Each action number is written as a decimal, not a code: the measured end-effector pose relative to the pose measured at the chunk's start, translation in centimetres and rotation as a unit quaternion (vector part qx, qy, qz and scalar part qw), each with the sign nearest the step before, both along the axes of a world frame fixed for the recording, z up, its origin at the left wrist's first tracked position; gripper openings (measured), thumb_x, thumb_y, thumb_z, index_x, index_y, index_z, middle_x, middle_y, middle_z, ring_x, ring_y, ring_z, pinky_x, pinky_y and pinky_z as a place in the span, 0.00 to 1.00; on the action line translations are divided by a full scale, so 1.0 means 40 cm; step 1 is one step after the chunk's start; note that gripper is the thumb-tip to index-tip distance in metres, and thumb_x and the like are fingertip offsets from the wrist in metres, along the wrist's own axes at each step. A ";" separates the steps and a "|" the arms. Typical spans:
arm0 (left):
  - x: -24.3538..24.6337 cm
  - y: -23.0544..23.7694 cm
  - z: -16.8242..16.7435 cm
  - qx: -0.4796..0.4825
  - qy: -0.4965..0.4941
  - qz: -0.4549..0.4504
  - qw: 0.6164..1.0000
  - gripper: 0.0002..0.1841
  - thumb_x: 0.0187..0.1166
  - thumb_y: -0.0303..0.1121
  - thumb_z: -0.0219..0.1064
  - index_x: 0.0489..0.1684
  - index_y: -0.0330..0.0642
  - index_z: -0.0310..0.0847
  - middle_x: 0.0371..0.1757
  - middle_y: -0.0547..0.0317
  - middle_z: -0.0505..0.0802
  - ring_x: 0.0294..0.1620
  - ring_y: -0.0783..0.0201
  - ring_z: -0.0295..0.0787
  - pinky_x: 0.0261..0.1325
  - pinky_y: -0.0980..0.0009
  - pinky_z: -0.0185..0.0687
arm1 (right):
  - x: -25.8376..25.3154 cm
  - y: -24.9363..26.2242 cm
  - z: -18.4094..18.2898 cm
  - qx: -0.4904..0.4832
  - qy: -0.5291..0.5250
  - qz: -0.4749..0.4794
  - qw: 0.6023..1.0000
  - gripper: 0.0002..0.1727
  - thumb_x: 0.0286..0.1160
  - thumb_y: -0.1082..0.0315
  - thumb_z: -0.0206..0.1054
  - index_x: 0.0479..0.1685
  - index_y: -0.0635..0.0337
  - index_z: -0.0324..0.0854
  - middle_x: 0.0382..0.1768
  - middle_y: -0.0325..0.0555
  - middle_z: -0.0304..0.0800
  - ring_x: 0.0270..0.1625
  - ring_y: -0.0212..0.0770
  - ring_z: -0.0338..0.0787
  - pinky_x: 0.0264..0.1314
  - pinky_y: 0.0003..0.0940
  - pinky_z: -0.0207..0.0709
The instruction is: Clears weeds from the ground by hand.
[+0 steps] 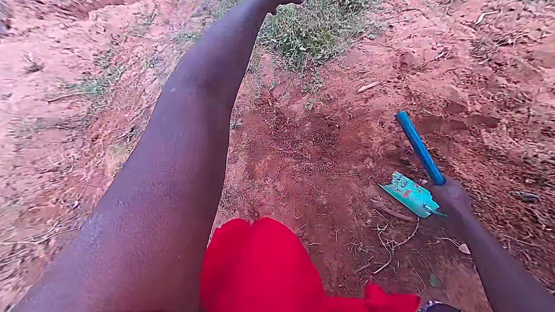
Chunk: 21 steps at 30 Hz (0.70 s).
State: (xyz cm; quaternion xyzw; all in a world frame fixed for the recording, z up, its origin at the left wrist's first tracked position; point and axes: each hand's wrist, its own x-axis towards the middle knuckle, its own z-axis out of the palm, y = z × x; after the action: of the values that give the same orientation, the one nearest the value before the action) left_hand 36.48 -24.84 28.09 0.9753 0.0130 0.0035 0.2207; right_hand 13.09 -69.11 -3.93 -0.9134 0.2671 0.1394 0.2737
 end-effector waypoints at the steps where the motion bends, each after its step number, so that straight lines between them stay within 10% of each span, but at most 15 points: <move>1: -0.003 0.014 -0.098 -0.038 0.032 -0.027 0.998 0.36 0.85 0.35 0.65 0.92 0.39 0.52 0.81 0.35 0.74 0.68 0.44 0.82 0.64 0.47 0.81 | -0.002 0.002 0.000 -0.002 0.000 0.002 1.000 0.21 0.84 0.63 0.65 0.69 0.67 0.79 0.57 0.74 0.86 0.60 0.70 0.86 0.62 0.72 0.72; 2: -0.022 0.028 -0.201 -0.093 0.052 -0.045 0.993 0.41 0.86 0.30 0.63 0.97 0.44 0.41 0.86 0.35 0.69 0.67 0.43 0.85 0.61 0.47 0.86 | 0.001 0.003 0.004 -0.003 -0.003 0.003 1.000 0.21 0.84 0.63 0.65 0.70 0.67 0.78 0.58 0.74 0.85 0.61 0.70 0.86 0.63 0.72 0.72; 5: -0.130 0.060 -0.542 -0.216 0.098 -0.007 0.971 0.26 0.82 0.19 0.55 0.83 0.33 0.67 0.65 0.36 0.87 0.47 0.51 0.94 0.52 0.55 0.91 | -0.001 -0.002 0.010 -0.013 -0.007 0.001 1.000 0.22 0.83 0.62 0.65 0.71 0.64 0.79 0.59 0.72 0.85 0.63 0.69 0.85 0.64 0.71 0.71; 9: -0.333 0.107 -0.813 -0.314 0.210 0.112 0.919 0.19 0.83 0.19 0.57 0.71 0.28 0.76 0.53 0.40 0.89 0.36 0.62 0.90 0.46 0.65 0.89 | -0.005 -0.003 -0.012 -0.021 -0.001 -0.012 1.000 0.22 0.83 0.60 0.66 0.67 0.68 0.80 0.57 0.77 0.85 0.61 0.74 0.85 0.63 0.75 0.70; 13: -0.447 0.114 -0.838 -0.316 0.347 0.101 0.877 0.19 0.86 0.20 0.57 0.75 0.32 0.72 0.40 0.51 0.88 0.28 0.68 0.84 0.38 0.71 0.86 | 0.001 -0.022 -0.029 -0.007 -0.015 -0.019 1.000 0.23 0.83 0.59 0.67 0.69 0.66 0.78 0.55 0.80 0.84 0.57 0.77 0.85 0.58 0.80 0.69; 21: -0.592 0.028 -0.750 -0.180 0.646 -0.308 0.675 0.10 0.80 0.18 0.63 0.53 0.31 0.88 0.38 0.54 0.94 0.29 0.66 0.89 0.38 0.70 0.86 | -0.012 -0.012 -0.015 -0.003 -0.026 -0.020 0.999 0.22 0.80 0.61 0.68 0.64 0.69 0.79 0.53 0.82 0.83 0.55 0.80 0.83 0.53 0.83 0.67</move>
State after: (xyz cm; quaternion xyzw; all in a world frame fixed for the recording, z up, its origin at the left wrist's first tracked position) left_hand 12.79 -23.71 -1.91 0.6252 -0.1483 -0.6975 0.3171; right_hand 12.62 -69.58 -4.55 -0.9119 0.2785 0.1092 0.2810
